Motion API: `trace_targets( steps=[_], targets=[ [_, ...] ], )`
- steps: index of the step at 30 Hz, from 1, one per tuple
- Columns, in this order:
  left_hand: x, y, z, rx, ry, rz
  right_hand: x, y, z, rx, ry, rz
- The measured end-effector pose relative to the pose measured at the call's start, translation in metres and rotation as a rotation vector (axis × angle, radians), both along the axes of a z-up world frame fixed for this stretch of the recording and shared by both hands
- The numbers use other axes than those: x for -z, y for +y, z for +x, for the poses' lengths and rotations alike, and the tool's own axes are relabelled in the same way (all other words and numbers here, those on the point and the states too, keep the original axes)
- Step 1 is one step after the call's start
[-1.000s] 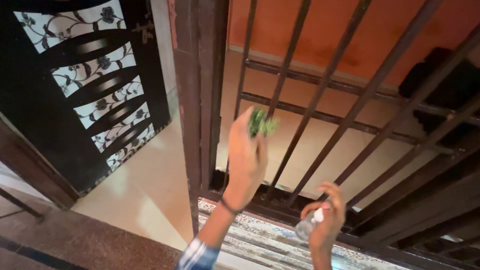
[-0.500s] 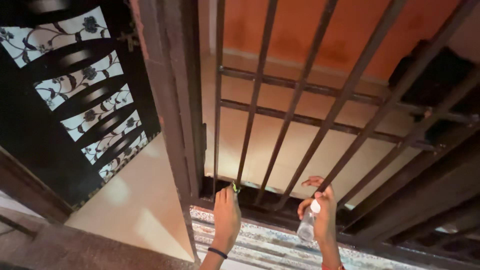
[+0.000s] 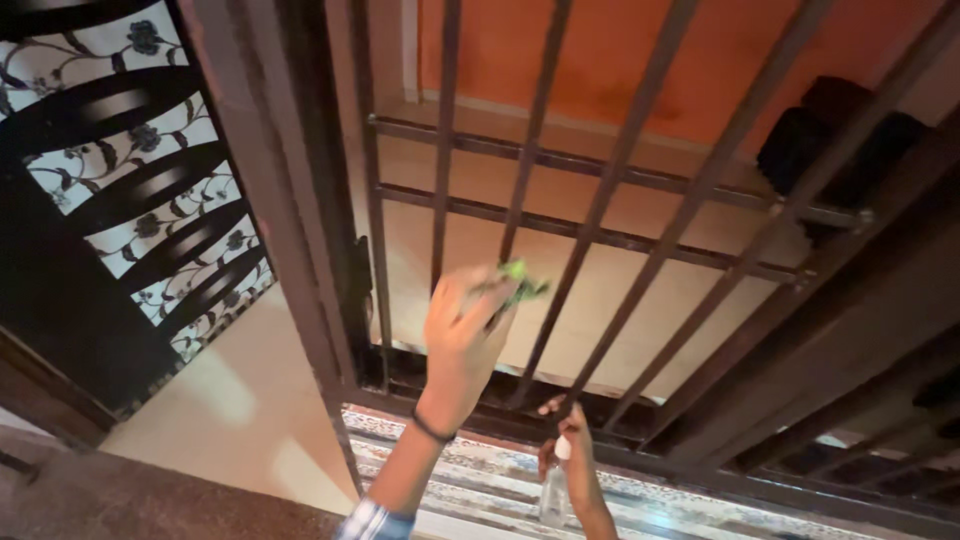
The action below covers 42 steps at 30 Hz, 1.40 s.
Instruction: The person cleans a metal security gate using a spray bottle and a green cloth. They repeatedly spray the gate and wipe the bars and frame, moving from the lower section upward and back down across the surface.
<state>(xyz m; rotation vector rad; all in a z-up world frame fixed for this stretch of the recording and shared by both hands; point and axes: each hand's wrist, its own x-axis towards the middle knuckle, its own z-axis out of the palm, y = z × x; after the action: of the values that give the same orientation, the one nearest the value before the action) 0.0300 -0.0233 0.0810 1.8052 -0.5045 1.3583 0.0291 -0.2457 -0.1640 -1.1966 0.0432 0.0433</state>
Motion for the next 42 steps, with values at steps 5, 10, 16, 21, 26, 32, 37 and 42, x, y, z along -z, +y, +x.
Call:
trace_targets(
  steps=[5,10,16,21,26,32,37,42],
  targets=[
    [0.122,0.003,-0.027,-0.039,0.287,0.118,-0.016,-0.006,-0.019,-0.117,-0.141,-0.135],
    [0.081,-0.014,-0.035,-0.092,0.066,-0.006,-0.041,-0.005,-0.026,-0.167,-0.069,-0.174],
    [-0.063,-0.035,-0.009,-0.048,-0.124,0.232,-0.043,-0.008,-0.034,-0.166,-0.192,-0.269],
    [0.031,-0.026,-0.006,-0.033,0.015,0.378,-0.021,-0.018,-0.040,-0.198,-0.244,-0.261],
    [0.160,-0.019,-0.030,0.020,0.337,0.595,-0.019,-0.075,-0.047,-0.200,-0.362,-0.398],
    [0.037,-0.057,-0.035,0.135,-0.022,0.473,-0.034,-0.079,-0.047,0.124,-0.353,-0.237],
    [-0.052,-0.090,-0.009,0.051,-0.071,0.414,-0.035,-0.070,-0.057,0.037,-0.115,-0.698],
    [0.068,-0.084,-0.018,0.077,0.124,0.548,-0.040,-0.072,-0.058,0.028,-0.107,-0.738]
  ],
)
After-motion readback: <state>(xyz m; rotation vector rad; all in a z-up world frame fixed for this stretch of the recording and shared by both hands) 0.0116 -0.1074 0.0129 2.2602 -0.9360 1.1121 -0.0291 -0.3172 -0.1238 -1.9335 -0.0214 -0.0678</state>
